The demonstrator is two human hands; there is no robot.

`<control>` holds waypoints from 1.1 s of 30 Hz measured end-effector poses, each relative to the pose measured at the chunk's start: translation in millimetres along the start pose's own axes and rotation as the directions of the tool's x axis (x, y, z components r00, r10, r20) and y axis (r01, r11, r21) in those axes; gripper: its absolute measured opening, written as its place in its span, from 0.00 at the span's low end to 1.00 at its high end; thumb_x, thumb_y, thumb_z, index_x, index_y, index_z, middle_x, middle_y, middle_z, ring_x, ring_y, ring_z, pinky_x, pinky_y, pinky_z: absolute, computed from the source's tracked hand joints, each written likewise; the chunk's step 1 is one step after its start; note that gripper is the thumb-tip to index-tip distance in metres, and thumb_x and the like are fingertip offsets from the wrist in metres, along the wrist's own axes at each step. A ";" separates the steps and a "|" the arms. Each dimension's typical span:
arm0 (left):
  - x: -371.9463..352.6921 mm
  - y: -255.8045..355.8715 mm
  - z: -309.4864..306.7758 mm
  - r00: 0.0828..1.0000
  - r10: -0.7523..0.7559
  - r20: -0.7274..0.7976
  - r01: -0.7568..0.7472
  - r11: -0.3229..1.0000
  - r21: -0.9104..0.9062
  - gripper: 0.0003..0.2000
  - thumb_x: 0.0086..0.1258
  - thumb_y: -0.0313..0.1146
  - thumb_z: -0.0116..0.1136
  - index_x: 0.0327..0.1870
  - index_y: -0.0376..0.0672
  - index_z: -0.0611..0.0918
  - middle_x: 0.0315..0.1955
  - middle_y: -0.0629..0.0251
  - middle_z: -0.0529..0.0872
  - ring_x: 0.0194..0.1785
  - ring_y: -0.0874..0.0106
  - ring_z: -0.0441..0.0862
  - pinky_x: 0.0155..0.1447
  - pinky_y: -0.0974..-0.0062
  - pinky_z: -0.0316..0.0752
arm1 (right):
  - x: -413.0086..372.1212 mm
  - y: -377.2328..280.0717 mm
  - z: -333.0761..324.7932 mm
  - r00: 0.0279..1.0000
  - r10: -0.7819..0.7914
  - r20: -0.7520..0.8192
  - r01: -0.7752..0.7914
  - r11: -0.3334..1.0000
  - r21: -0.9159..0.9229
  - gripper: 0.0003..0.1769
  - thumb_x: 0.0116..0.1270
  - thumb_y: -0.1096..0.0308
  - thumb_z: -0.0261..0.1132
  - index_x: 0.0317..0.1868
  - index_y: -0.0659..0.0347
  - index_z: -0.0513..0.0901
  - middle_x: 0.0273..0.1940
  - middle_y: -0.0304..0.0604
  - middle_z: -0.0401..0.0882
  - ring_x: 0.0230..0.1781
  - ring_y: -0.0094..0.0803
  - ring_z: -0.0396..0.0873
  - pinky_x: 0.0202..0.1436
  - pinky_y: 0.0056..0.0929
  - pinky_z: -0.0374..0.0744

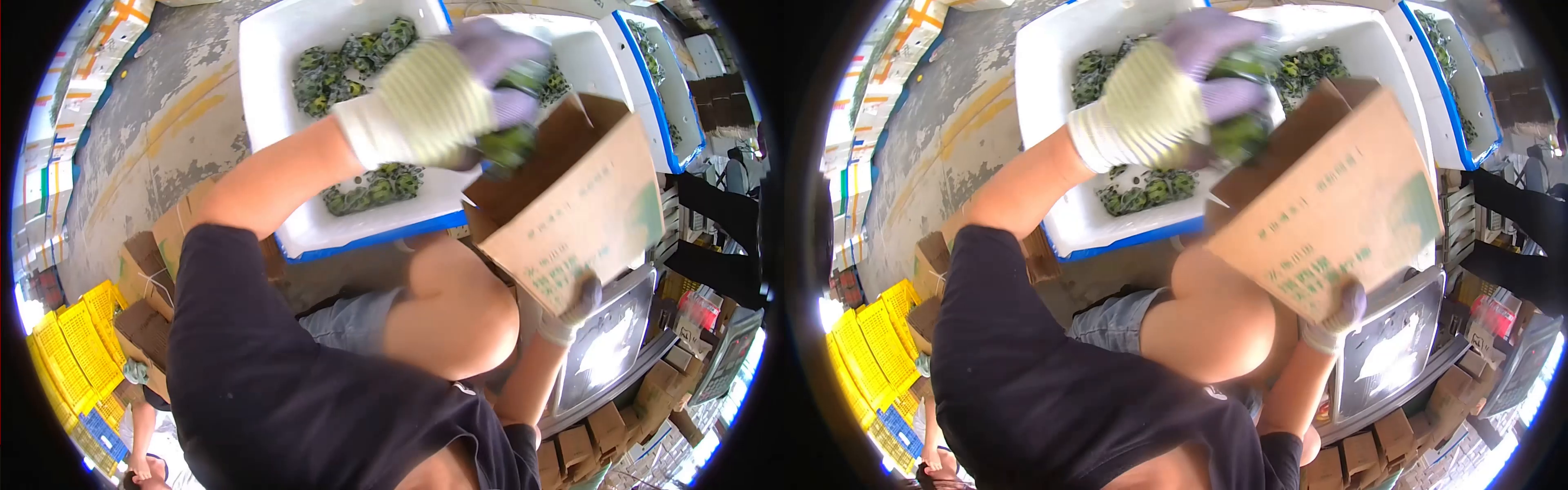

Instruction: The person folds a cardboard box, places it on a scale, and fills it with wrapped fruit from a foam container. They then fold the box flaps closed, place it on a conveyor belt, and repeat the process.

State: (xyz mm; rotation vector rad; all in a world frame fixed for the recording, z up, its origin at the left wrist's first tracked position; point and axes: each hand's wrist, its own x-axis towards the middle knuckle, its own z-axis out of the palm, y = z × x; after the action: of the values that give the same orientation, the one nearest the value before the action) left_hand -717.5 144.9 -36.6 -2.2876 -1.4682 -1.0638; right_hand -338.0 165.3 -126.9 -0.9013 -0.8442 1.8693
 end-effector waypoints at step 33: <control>-248.4 -17.5 192.8 -0.061 -0.549 0.834 0.780 0.495 0.383 0.38 0.44 0.50 0.72 0.64 0.57 0.77 0.66 0.56 0.70 0.63 0.53 0.73 0.65 0.64 0.71 | -34.0 -26.0 -37.2 0.912 0.156 0.379 -0.366 0.724 0.584 0.41 0.73 0.47 0.53 0.74 0.67 0.52 0.67 0.68 0.57 0.66 0.64 0.60 0.69 0.62 0.58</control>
State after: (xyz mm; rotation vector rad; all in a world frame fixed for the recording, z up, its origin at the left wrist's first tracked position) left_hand -704.3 83.0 -345.1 -2.2423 -3.4034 0.3025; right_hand -284.0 152.1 -115.8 -0.2966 -0.1763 2.3719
